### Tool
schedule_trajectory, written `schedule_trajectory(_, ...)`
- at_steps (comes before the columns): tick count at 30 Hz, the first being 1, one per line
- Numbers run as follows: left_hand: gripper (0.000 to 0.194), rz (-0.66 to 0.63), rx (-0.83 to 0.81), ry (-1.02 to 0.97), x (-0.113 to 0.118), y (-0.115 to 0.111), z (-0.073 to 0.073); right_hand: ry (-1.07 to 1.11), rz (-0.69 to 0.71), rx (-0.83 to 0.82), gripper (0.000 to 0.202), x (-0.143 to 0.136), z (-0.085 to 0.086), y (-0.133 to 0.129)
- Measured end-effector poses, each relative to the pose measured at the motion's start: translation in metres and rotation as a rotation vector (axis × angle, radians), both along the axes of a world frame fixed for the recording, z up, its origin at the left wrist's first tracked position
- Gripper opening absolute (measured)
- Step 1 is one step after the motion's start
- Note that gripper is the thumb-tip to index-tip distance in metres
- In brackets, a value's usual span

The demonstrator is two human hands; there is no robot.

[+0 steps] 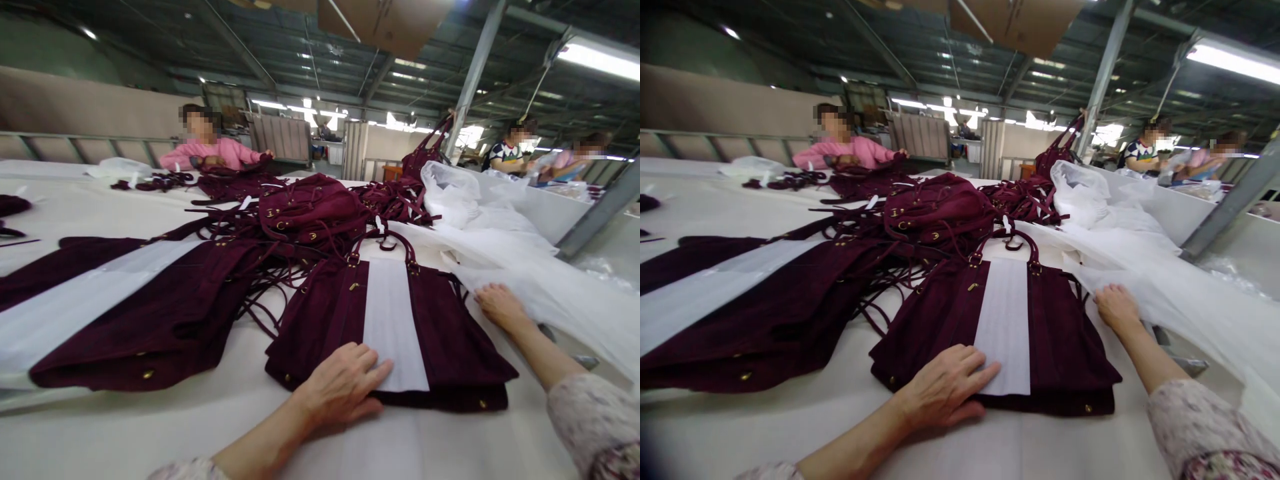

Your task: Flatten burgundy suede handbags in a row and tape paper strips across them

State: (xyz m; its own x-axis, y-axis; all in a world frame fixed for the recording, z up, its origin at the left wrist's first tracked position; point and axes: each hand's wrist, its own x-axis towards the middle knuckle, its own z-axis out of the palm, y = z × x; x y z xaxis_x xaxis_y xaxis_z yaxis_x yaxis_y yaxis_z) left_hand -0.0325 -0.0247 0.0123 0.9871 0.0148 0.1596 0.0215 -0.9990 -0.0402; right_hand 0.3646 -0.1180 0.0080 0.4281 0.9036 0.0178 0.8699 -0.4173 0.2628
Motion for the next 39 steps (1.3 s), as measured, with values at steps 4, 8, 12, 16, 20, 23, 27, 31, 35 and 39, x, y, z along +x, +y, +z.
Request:
schedule_trajectory(4,0.066,0.003,0.028,0.010,0.002,-0.002,-0.002,0.050,0.066,0.137,0.032,-0.028,0.029,-0.004)
schedule_trajectory(8,0.069,-0.015,0.024,0.014,0.002,-0.003,-0.001,0.446,0.444,0.365,0.025,-0.113,0.064,-0.044)
schedule_trajectory(12,0.068,-0.018,0.019,0.008,0.002,-0.004,0.000,0.660,0.726,0.064,0.044,-0.196,0.053,-0.102)
schedule_trajectory(16,0.067,-0.040,0.011,0.017,0.001,-0.004,0.000,0.469,0.817,0.110,0.061,-0.231,0.016,-0.125)
schedule_trajectory(20,0.059,-0.070,0.013,-0.005,-0.002,-0.003,0.000,0.317,0.942,0.205,0.057,-0.226,-0.010,-0.121)
schedule_trajectory(23,0.054,-0.062,0.014,0.001,-0.005,-0.002,0.000,0.190,1.033,0.343,0.051,-0.221,-0.032,-0.115)
schedule_trajectory(27,0.043,-0.026,0.011,0.033,-0.005,-0.004,0.000,0.085,1.022,0.508,0.037,-0.226,-0.058,-0.106)
schedule_trajectory(31,0.034,0.021,0.015,0.051,-0.006,-0.009,-0.001,0.136,1.006,0.613,0.030,-0.234,-0.063,-0.100)
schedule_trajectory(35,0.037,0.080,0.042,0.032,-0.012,-0.013,-0.006,0.190,0.910,0.791,0.034,-0.249,-0.075,-0.088)
schedule_trajectory(39,0.044,0.083,0.074,0.003,-0.016,-0.014,-0.010,0.245,0.870,1.152,0.046,-0.263,-0.097,-0.069)
